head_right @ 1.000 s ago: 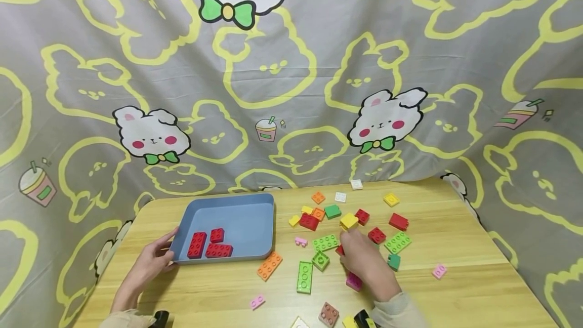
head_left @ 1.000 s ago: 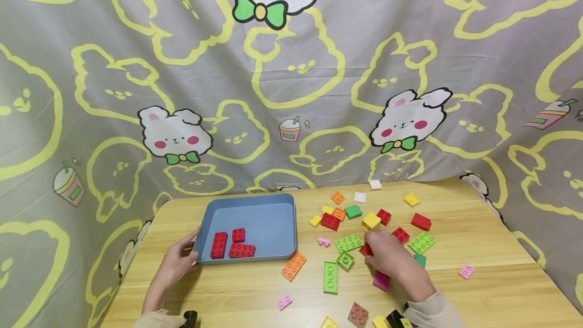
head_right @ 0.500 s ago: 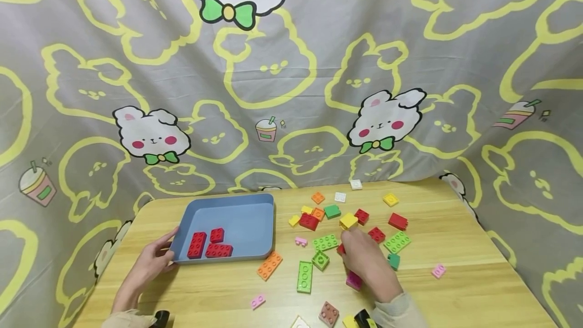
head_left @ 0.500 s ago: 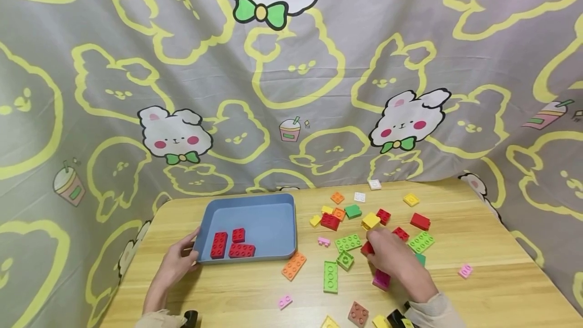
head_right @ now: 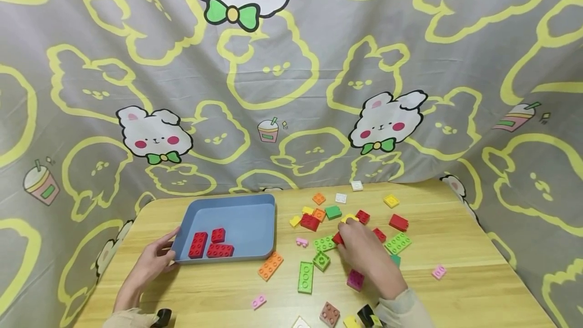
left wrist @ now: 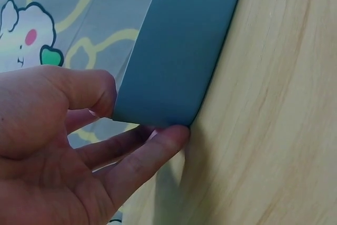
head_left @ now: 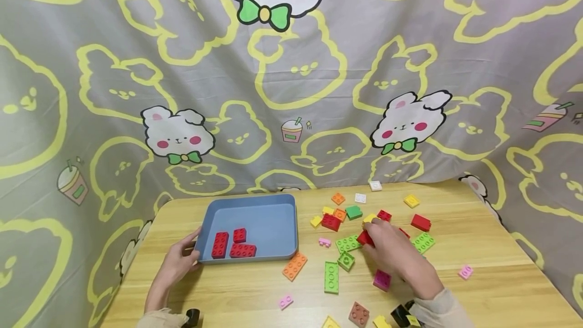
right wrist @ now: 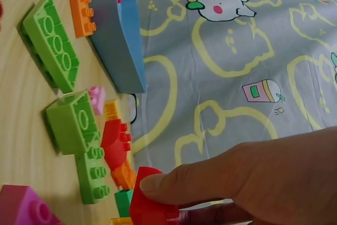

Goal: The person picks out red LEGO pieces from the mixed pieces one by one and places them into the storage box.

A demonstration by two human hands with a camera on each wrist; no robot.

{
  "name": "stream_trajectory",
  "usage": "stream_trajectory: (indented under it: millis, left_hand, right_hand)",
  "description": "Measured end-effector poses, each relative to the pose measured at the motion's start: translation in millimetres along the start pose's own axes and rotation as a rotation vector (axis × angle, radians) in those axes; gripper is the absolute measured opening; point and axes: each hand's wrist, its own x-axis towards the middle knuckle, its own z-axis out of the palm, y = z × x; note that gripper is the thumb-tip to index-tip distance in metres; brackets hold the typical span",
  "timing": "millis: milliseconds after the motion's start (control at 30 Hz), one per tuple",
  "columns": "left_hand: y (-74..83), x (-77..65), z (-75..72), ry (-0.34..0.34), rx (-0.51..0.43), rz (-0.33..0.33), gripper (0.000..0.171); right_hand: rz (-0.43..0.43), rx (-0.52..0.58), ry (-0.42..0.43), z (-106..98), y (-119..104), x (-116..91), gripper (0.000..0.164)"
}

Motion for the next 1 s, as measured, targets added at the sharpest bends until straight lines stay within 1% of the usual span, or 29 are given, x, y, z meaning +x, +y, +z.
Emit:
stream_trajectory:
  millis: [233,400,533,667,767,1000]
  left_hand:
    - [0.8,-0.1,-0.7,0.005,-0.004,-0.008,0.066]
    - [0.5,-0.4,-0.7,0.005,-0.005,-0.01,0.066]
    - [1.0,0.3,0.5,0.002,-0.005,-0.009,0.066]
    - [1.1,0.8,2.1,0.007,-0.003,-0.011,0.067]
    - [1.7,0.5,3.0,0.01,0.002,-0.017,0.068]
    - [1.6,-0.3,2.2,0.02,0.011,-0.026,0.069]
  right_hand:
    - [-0.104,-0.051,0.05,-7.1,-12.7,11.3,0.024]
    - [-0.154,-0.067,0.062,-12.9,-31.2,21.5,0.022]
    - [-0.192,-0.085,0.055,-16.2,-48.1,30.4,0.022]
    - [-0.242,-0.085,0.061,-14.0,-61.6,37.7,0.024]
    - [-0.28,-0.085,0.058,-10.7,-69.6,43.9,0.023]
    - [-0.342,-0.07,0.061,-3.2,-90.6,64.2,0.013]
